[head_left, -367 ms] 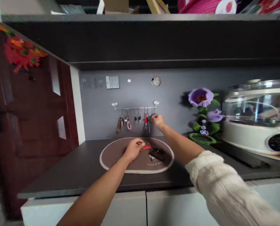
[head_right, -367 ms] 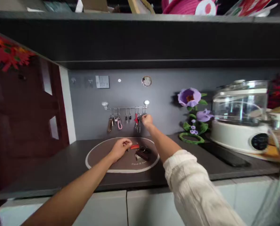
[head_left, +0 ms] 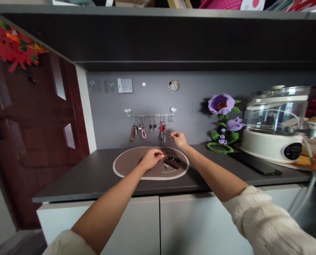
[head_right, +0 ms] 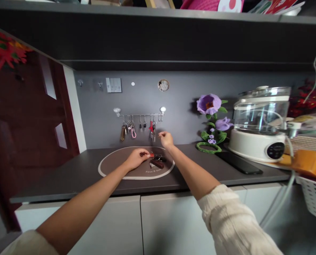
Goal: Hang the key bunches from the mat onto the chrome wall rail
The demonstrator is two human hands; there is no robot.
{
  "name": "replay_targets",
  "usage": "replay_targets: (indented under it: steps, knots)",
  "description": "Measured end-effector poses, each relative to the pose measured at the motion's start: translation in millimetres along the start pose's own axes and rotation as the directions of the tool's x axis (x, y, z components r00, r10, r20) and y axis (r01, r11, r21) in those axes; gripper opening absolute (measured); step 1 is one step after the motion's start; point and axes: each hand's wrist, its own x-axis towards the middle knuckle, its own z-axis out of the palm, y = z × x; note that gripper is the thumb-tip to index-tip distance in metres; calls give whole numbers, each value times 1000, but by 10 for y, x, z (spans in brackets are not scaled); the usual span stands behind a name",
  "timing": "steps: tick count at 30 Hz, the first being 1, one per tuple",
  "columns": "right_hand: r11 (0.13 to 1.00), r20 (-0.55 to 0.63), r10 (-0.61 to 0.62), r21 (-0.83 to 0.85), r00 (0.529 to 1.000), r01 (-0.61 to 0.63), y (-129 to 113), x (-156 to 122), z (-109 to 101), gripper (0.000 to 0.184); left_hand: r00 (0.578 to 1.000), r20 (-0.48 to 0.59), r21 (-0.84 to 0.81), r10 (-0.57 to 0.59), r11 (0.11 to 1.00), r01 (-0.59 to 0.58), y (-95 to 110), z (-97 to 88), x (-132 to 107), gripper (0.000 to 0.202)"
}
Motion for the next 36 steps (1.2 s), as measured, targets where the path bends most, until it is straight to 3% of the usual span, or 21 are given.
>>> replay_targets:
  steps: [7,14,21,25,30,36]
  knots:
    - [999,15,31,-24,999,-31,4,-515,-224,18,992,-21,122,124,985,-121,107,67,-20,17]
    - [993,2,35,-112,999,-35,3,-772,-472,17,986,-61,216,155,966,-139,215,188,6,17]
    - [945,16,5,-326,1000,1,-75,-862,-499,16,995,-55,368,88,928,-61,141,240,110,25]
    - [909,48,-31,-415,998,48,-50,-871,-474,18,999,42,394,36,918,-49,118,258,158,26]
    - [887,31,-43,-460,999,53,-15,-847,-467,21,990,138,387,22,919,-75,110,235,179,26]
    - [880,45,-70,-468,997,83,-3,-818,-443,21,988,151,337,34,938,-84,31,227,221,21]
